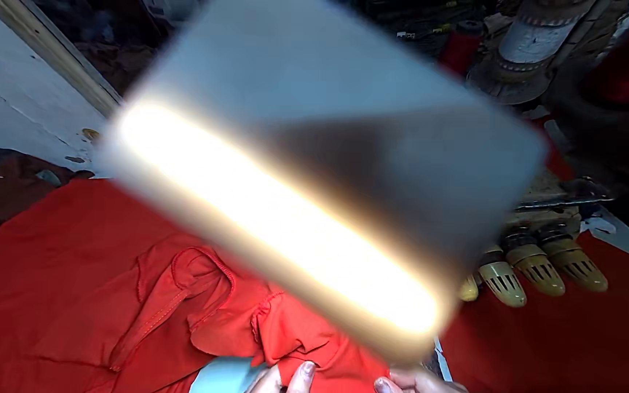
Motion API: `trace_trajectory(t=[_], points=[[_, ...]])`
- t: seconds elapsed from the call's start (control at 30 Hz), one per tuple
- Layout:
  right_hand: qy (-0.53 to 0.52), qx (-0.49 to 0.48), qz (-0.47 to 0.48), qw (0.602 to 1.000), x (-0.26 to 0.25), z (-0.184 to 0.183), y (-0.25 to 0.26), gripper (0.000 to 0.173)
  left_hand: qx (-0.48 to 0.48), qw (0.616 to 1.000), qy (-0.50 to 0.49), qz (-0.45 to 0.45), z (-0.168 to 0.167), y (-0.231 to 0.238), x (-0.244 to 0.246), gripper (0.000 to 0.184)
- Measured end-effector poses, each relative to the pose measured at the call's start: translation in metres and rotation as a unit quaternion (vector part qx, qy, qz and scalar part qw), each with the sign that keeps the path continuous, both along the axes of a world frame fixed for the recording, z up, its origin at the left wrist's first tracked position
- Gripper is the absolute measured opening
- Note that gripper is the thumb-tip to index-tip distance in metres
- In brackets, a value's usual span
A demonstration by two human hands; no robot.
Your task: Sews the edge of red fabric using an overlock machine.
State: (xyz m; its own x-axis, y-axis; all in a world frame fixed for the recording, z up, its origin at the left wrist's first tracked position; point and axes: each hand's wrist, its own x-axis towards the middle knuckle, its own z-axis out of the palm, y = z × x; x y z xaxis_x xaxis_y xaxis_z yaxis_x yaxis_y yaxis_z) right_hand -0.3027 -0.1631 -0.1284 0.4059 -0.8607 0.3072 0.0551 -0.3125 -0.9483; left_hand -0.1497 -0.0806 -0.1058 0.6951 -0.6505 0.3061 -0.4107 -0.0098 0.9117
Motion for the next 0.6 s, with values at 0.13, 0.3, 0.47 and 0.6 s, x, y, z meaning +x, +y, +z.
trace_trajectory(t=[0.13,0.3,0.47,0.6], points=[[-0.062,0.068,0.013,0.996,0.011,0.013,-0.011,0.004,-0.027,0.987,-0.156,0.022,0.0,-0.012,0.019,0.014],[-0.052,0.29,-0.061,0.954,0.034,0.043,-0.033,0.035,-0.042,0.981,-0.189,0.031,0.003,-0.041,0.045,0.016],[-0.032,0.284,-0.015,0.958,0.034,0.037,-0.05,0.041,0.003,0.898,-0.439,-0.025,0.023,-0.051,0.045,0.02],[-0.055,0.274,0.013,0.96,0.032,0.025,-0.049,0.041,0.078,0.874,-0.462,-0.126,0.013,-0.059,0.054,0.037]])
